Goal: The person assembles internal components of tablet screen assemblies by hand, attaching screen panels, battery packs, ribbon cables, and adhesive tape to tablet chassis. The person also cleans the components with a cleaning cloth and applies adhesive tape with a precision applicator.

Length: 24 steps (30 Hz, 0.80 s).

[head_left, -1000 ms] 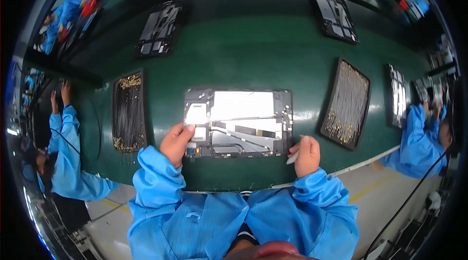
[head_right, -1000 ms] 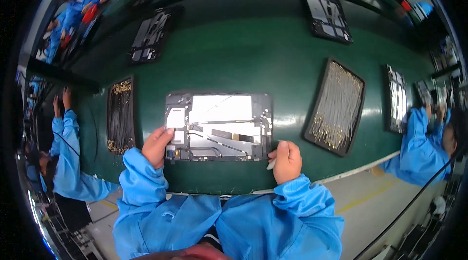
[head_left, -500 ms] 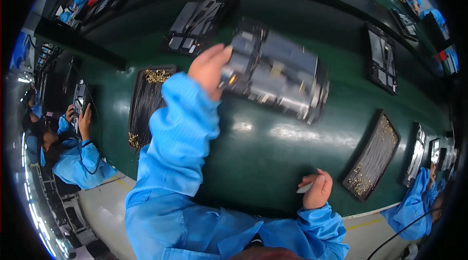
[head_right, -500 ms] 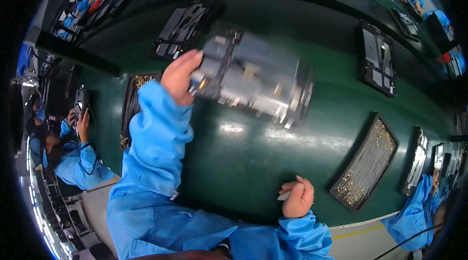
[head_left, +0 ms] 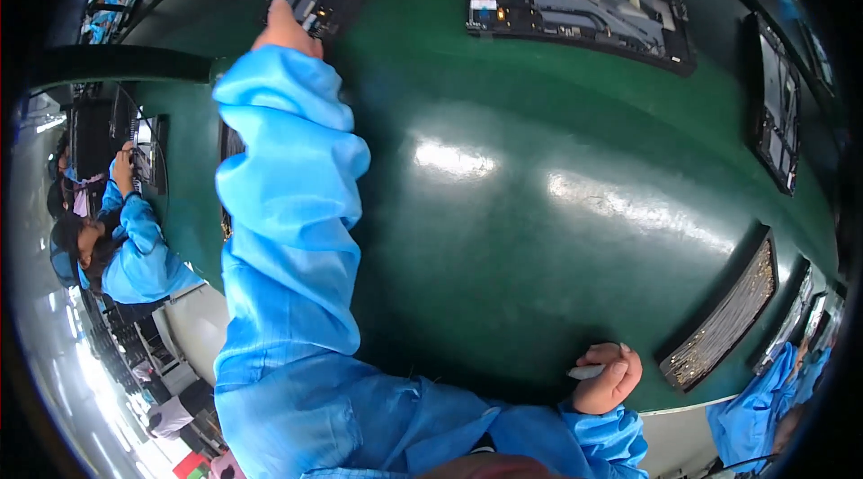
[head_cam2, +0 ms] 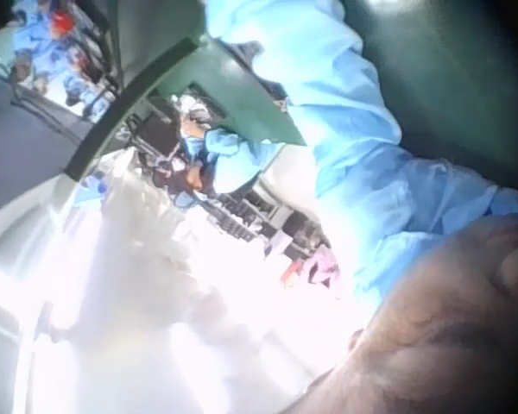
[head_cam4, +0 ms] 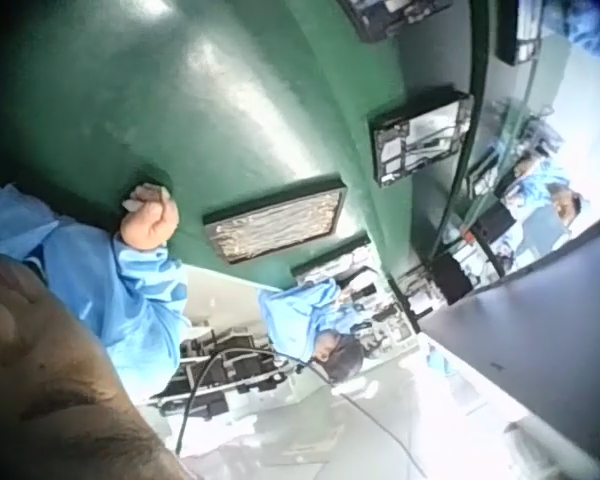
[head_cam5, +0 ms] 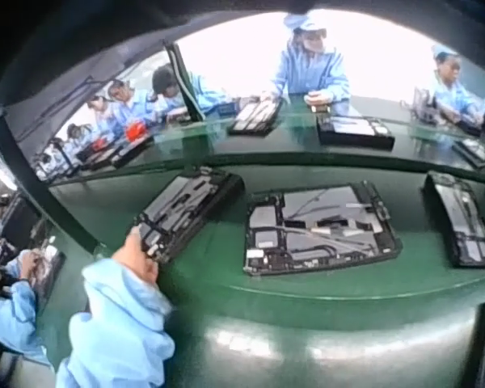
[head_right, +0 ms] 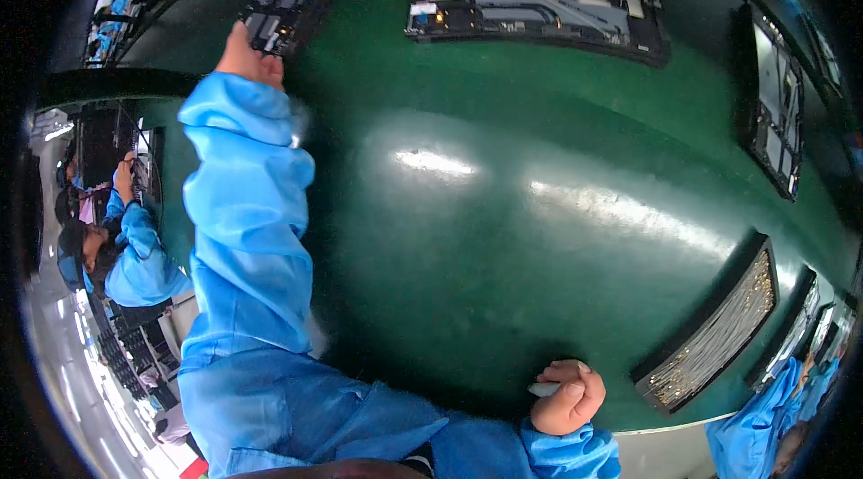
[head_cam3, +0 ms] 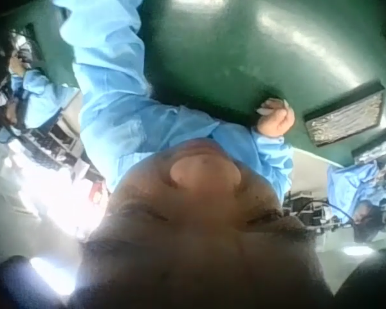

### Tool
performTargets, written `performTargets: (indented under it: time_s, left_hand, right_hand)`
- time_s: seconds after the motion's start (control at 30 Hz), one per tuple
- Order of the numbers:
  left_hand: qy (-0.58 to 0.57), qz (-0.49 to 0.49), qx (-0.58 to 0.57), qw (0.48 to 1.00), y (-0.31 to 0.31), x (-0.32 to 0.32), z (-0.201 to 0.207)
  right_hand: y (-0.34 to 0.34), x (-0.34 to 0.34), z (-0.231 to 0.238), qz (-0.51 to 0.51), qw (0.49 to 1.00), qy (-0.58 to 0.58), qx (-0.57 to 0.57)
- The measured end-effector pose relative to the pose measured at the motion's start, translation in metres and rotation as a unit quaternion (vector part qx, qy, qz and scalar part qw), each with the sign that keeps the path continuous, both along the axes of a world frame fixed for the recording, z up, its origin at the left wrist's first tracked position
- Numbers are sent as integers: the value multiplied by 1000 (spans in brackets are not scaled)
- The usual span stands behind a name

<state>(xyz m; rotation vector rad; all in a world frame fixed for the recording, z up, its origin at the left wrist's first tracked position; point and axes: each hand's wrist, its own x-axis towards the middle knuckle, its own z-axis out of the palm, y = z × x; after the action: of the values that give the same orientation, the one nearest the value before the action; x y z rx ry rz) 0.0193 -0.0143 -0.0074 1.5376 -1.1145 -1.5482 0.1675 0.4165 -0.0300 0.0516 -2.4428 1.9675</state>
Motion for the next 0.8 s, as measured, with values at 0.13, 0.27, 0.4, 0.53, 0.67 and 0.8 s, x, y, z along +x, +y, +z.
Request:
performTargets:
  time_s: [0.13,0.27,0.4,0.53,0.67,0.8]
  left_hand:
    - [-83,-34,12,996,-27,-6,1]
    - [38,-139,-6,990,-44,14,15]
    - [233,-22,164,958,-39,-6,-22]
    - [207,-90,199,954,-96,4,-22]
    - [76,-141,62,985,-93,7,-23]
    - [65,-58,96,992,-71,-10,-28]
  right_hand:
    - [-1,-1,3,5,999,32,35]
    - [-3,-2,5,28,998,54,34]
    - [-3,1,0,-9,995,53,79]
    - [-4,5,2,-40,998,16,54]
    - [-3,5,1,-13,997,27,65]
    - [4,6,-2,-13,996,47,80]
